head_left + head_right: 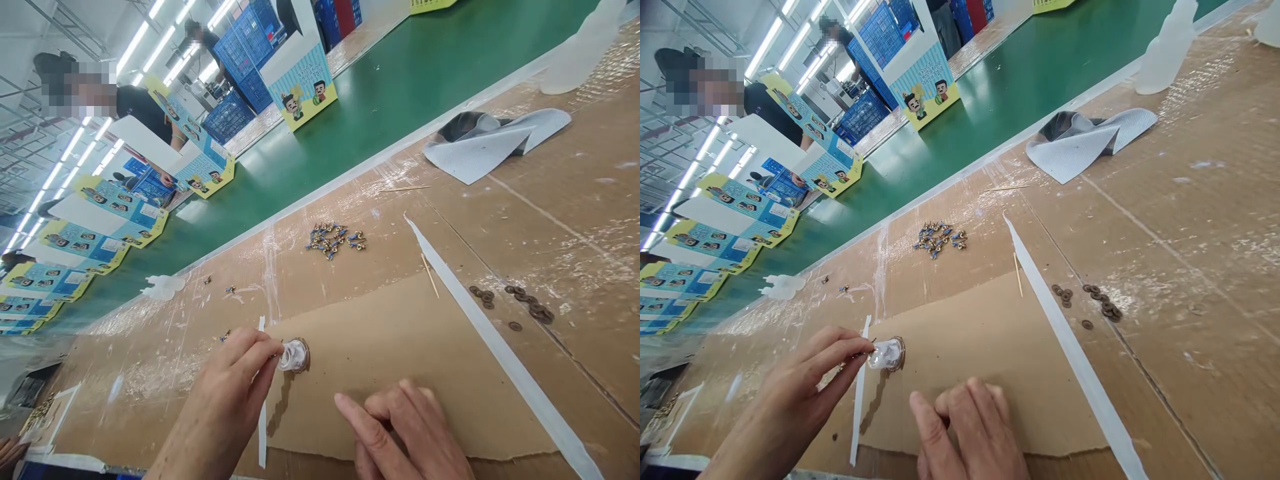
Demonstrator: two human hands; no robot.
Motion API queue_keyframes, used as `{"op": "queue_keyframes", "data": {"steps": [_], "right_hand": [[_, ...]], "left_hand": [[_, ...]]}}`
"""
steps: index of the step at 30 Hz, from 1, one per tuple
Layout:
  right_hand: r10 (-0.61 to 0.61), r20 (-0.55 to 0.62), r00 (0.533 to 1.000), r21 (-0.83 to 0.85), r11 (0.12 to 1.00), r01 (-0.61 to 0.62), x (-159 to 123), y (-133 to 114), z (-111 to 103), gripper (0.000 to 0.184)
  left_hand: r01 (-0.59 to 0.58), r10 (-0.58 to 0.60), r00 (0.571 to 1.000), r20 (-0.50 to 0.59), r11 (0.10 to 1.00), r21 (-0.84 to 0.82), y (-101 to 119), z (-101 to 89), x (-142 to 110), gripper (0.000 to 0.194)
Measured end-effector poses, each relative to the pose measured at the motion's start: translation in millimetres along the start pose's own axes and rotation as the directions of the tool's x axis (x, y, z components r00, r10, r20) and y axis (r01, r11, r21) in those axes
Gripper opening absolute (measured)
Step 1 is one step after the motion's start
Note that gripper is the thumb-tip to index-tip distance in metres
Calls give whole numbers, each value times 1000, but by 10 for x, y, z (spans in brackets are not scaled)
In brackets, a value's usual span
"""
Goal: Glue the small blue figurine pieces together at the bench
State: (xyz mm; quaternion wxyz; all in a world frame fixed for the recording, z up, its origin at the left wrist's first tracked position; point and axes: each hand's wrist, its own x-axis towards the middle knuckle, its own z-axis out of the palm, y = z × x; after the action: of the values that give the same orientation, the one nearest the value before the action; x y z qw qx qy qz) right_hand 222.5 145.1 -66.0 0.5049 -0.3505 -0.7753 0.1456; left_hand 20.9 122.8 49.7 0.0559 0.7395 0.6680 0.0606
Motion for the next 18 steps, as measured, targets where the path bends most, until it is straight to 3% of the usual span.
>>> {"op": "queue_keyframes", "data": {"steps": [7, 11, 14, 18], "right_hand": [[27, -36, 999, -87, 996, -30, -30, 125, -34, 29], [42, -24, 999, -97, 994, -44, -67, 190, -82, 30], [47, -13, 999, -87, 995, -48, -81, 199, -103, 30], [44, 21, 999, -20, 999, -43, -90, 147, -81, 30]], "left_hand": [[8, -8, 1000, 9, 999, 34, 17, 9, 21, 13], [-11, 13, 1000, -20, 996, 84, 50, -92, 3, 13], [-7, 13, 999, -32, 986, 168, -26, -250, -164, 15], [80, -75, 997, -31, 982, 171, -204, -360, -625, 22]]}}
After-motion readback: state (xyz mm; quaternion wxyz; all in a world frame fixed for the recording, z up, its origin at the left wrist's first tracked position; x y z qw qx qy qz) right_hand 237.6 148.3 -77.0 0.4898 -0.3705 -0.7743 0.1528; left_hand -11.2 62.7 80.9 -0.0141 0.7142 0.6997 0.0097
